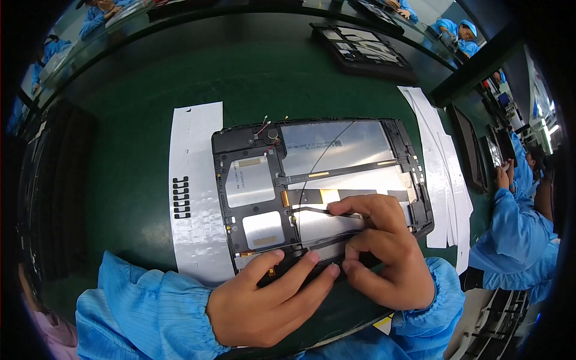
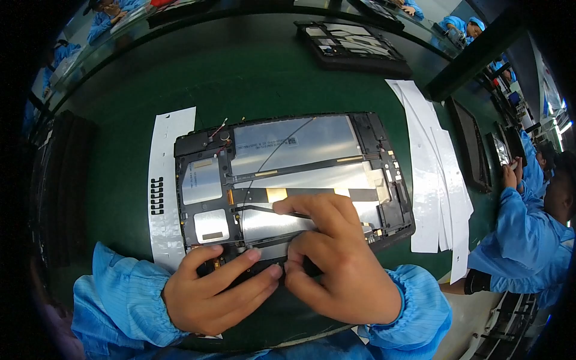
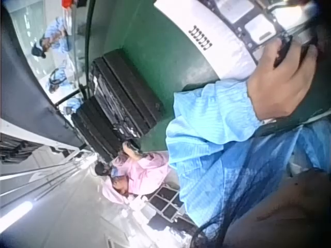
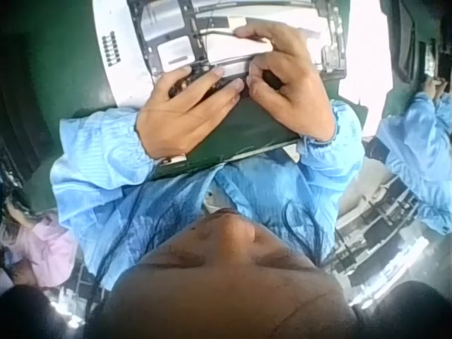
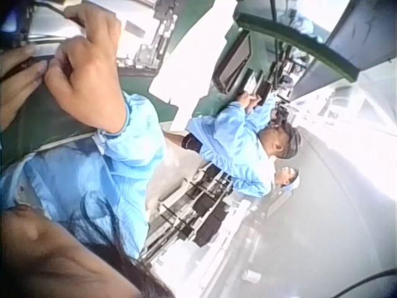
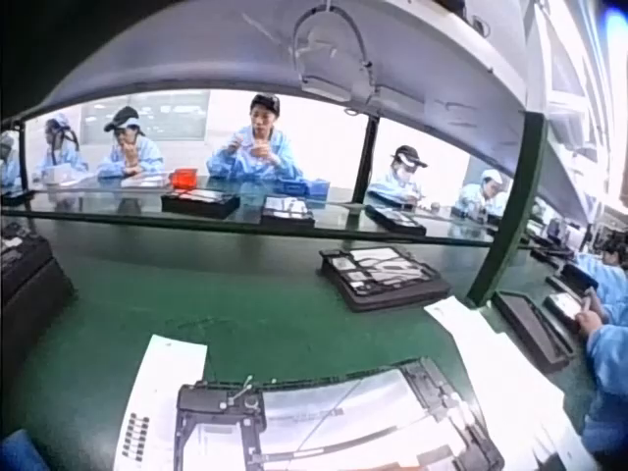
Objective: The person assembles tablet devices by applying adhesive strips and internal cables to a tablet chassis, then attaching screen components. The adhesive strips are applied with tweezers.
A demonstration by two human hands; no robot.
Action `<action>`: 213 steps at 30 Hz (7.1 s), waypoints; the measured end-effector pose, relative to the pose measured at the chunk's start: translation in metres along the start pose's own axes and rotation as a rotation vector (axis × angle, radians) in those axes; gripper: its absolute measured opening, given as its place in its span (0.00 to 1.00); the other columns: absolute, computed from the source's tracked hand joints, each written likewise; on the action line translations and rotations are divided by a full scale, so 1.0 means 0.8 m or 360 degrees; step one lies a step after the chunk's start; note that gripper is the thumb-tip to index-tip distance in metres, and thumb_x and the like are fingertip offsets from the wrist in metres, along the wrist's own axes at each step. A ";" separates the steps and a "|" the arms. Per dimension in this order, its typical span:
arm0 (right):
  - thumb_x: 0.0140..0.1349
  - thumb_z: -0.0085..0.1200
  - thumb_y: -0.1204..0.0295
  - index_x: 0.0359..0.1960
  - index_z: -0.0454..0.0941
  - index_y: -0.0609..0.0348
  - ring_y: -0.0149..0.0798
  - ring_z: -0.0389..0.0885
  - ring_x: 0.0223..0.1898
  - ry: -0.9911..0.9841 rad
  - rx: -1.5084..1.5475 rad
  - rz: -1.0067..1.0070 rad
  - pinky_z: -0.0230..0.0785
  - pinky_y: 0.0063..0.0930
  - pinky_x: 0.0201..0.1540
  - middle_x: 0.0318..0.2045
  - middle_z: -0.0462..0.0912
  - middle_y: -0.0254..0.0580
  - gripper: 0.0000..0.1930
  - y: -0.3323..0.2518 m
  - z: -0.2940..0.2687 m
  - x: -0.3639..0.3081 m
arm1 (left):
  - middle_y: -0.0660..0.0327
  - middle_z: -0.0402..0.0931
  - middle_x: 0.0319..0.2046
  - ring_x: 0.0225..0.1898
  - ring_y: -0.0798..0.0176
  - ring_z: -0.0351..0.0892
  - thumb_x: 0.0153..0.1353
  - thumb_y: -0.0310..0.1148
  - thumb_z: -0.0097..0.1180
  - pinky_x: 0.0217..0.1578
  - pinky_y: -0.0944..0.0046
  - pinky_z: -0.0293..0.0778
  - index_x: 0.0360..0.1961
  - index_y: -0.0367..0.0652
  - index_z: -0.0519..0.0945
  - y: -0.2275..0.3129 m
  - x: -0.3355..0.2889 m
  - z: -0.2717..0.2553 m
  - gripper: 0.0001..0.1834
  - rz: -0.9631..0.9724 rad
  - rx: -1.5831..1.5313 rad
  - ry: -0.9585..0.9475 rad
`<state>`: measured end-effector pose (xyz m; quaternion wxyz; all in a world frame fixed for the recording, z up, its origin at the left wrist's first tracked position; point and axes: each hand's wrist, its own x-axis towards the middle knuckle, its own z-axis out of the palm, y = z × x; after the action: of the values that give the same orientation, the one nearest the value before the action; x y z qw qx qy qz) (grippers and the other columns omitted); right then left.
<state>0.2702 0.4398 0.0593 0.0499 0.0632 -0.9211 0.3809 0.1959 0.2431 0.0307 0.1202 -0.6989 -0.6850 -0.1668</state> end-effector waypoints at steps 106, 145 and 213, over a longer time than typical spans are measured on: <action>0.32 0.53 0.76 0.10 0.70 0.61 0.47 0.63 0.49 0.0142 0.0094 0.0030 0.48 0.36 0.53 0.45 0.72 0.46 0.04 0.189 -0.169 -0.120 | 0.55 0.70 0.48 0.50 0.54 0.68 0.45 0.37 0.60 0.49 0.49 0.62 0.42 0.42 0.75 0.051 0.205 0.074 0.21 -0.0022 -0.0357 -0.0475; 0.34 0.57 0.81 0.19 0.73 0.60 0.46 0.69 0.43 0.0380 -0.0101 -0.0182 0.61 0.35 0.47 0.36 0.75 0.41 0.07 0.214 -0.159 -0.137 | 0.51 0.68 0.47 0.46 0.55 0.69 0.51 0.29 0.44 0.45 0.58 0.66 0.42 0.33 0.73 0.058 0.260 0.131 0.17 0.0313 -0.0223 -0.0194; 0.57 0.46 0.52 0.33 0.76 0.67 0.37 0.71 0.40 0.0554 0.1661 -0.0121 0.59 0.28 0.45 0.36 0.77 0.47 0.24 -0.001 0.138 0.353 | 0.38 0.26 0.62 0.64 0.38 0.28 0.34 0.45 0.70 0.60 0.48 0.36 0.62 0.36 0.36 0.013 -0.093 0.027 0.63 -0.1948 0.0552 0.1535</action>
<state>-0.0135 0.3391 0.0216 0.1774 0.0489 -0.5851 0.7898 0.2070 0.1830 -0.0179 0.3973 -0.0208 -0.8359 -0.3782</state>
